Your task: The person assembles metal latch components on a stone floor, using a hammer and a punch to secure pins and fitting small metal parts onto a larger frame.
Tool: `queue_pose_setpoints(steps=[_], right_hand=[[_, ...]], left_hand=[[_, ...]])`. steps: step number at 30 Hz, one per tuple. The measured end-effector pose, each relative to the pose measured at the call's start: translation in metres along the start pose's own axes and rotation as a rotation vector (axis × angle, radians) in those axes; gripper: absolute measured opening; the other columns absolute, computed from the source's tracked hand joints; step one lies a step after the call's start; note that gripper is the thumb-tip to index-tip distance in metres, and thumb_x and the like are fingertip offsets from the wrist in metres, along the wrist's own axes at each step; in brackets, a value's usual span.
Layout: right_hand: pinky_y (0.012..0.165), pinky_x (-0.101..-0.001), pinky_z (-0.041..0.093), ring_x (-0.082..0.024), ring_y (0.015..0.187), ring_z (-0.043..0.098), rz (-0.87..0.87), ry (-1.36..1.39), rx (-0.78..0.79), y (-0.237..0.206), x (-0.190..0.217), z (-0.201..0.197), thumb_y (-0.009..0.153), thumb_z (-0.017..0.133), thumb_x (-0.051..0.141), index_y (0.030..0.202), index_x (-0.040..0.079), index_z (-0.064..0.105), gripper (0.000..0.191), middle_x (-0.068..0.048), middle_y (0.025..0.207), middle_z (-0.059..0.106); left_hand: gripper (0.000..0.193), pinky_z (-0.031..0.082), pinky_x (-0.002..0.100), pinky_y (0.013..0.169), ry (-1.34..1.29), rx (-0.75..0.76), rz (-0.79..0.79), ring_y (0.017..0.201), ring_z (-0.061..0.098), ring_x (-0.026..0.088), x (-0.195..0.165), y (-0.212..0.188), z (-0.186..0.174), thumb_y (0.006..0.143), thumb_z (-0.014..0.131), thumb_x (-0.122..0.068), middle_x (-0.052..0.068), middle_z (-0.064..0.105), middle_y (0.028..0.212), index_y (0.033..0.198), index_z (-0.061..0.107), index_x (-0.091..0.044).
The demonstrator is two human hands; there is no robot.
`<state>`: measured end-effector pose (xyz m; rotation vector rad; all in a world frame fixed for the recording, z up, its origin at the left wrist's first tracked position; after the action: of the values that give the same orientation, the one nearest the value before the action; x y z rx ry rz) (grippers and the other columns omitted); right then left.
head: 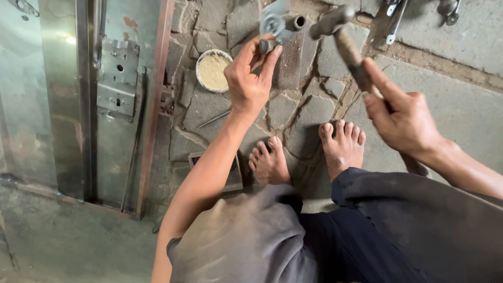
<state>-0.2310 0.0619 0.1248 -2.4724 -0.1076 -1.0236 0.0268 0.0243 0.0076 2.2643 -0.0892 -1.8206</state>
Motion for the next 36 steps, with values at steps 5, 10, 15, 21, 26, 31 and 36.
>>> queue_pose_setpoints(steps=[5, 10, 15, 21, 26, 31, 36], right_hand=[[0.036, -0.0345, 0.047, -0.018, 0.037, 0.057, -0.218, -0.087, 0.034, 0.009, 0.003, 0.021, 0.102, 0.056, 0.012, 0.16, 0.002, 0.036, 0.062, -0.014, 0.067, 0.068], [0.039, -0.0376, 0.043, -0.02, 0.037, 0.054, -0.127, -0.082, -0.049, 0.019, -0.009, 0.028, 0.106, 0.056, 0.013, 0.163, 0.005, 0.037, 0.06, -0.013, 0.052, 0.06], [0.031, -0.0353, 0.041, -0.018, 0.034, 0.051, -0.178, -0.08, -0.005, 0.025, -0.016, 0.033, 0.107, 0.055, 0.012, 0.162, 0.005, 0.034, 0.06, -0.012, 0.061, 0.066], [0.039, -0.038, 0.048, -0.022, 0.041, 0.057, -0.24, -0.206, 0.026, 0.027, -0.021, 0.036, 0.106, 0.056, 0.01, 0.162, 0.006, 0.037, 0.059, -0.017, 0.08, 0.072], [0.053, -0.043, 0.056, -0.031, 0.057, 0.067, -0.281, -0.219, -0.027, 0.027, -0.023, 0.036, 0.105, 0.06, 0.011, 0.163, 0.009, 0.039, 0.062, -0.02, 0.093, 0.074], [0.056, -0.045, 0.055, -0.033, 0.06, 0.069, -0.288, -0.198, -0.053, 0.026, -0.025, 0.036, 0.106, 0.06, 0.011, 0.163, 0.01, 0.039, 0.061, -0.021, 0.089, 0.074], [0.049, -0.0432, 0.05, -0.028, 0.046, 0.062, -0.13, -0.156, -0.021, 0.024, -0.033, 0.034, 0.105, 0.06, 0.012, 0.162, 0.011, 0.04, 0.06, -0.02, 0.067, 0.066]], left_hand=[[0.025, 0.063, 0.028, 0.077, -0.024, -0.127, -0.164, 0.085, 0.073, 0.011, 0.01, -0.005, -0.006, 0.096, 0.081, -0.015, 0.007, 0.078, 0.096, 0.113, 0.071, 0.0], [0.022, 0.048, 0.022, 0.045, 0.098, -0.147, -0.104, 0.056, 0.06, 0.009, 0.003, 0.001, 0.001, 0.088, 0.083, -0.012, 0.005, 0.078, 0.088, 0.103, 0.072, -0.001], [0.021, 0.058, 0.025, 0.068, 0.05, 0.063, 0.067, 0.076, 0.071, 0.01, -0.002, 0.015, 0.008, 0.097, 0.081, -0.017, 0.002, 0.073, 0.089, 0.101, 0.066, -0.003], [0.019, 0.063, 0.028, 0.075, 0.049, 0.033, 0.167, 0.085, 0.072, 0.018, -0.013, 0.019, 0.004, 0.1, 0.076, -0.015, 0.009, 0.07, 0.093, 0.104, 0.064, 0.0], [0.02, 0.058, 0.03, 0.066, 0.454, 0.342, -0.186, 0.069, 0.07, 0.016, -0.006, 0.01, -0.021, 0.091, 0.081, -0.019, 0.009, 0.072, 0.081, 0.091, 0.068, -0.004], [0.031, 0.06, 0.035, 0.065, 0.485, 0.395, -0.486, 0.07, 0.071, 0.017, 0.014, 0.022, -0.043, 0.08, 0.087, -0.033, 0.007, 0.076, 0.085, 0.088, 0.075, -0.006], [0.035, 0.055, 0.031, 0.063, 0.322, 0.187, -0.455, 0.07, 0.071, 0.014, 0.043, 0.052, -0.005, 0.082, 0.084, -0.029, 0.007, 0.077, 0.083, 0.099, 0.071, -0.002]])
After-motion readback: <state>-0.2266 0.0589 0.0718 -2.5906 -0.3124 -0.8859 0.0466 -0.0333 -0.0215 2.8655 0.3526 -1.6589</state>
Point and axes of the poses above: each hand's wrist, its own y-axis towards the middle knuckle, its own z-axis out of the palm, x = y × z, the point moved 4 cm from there along y, towards the middle knuckle
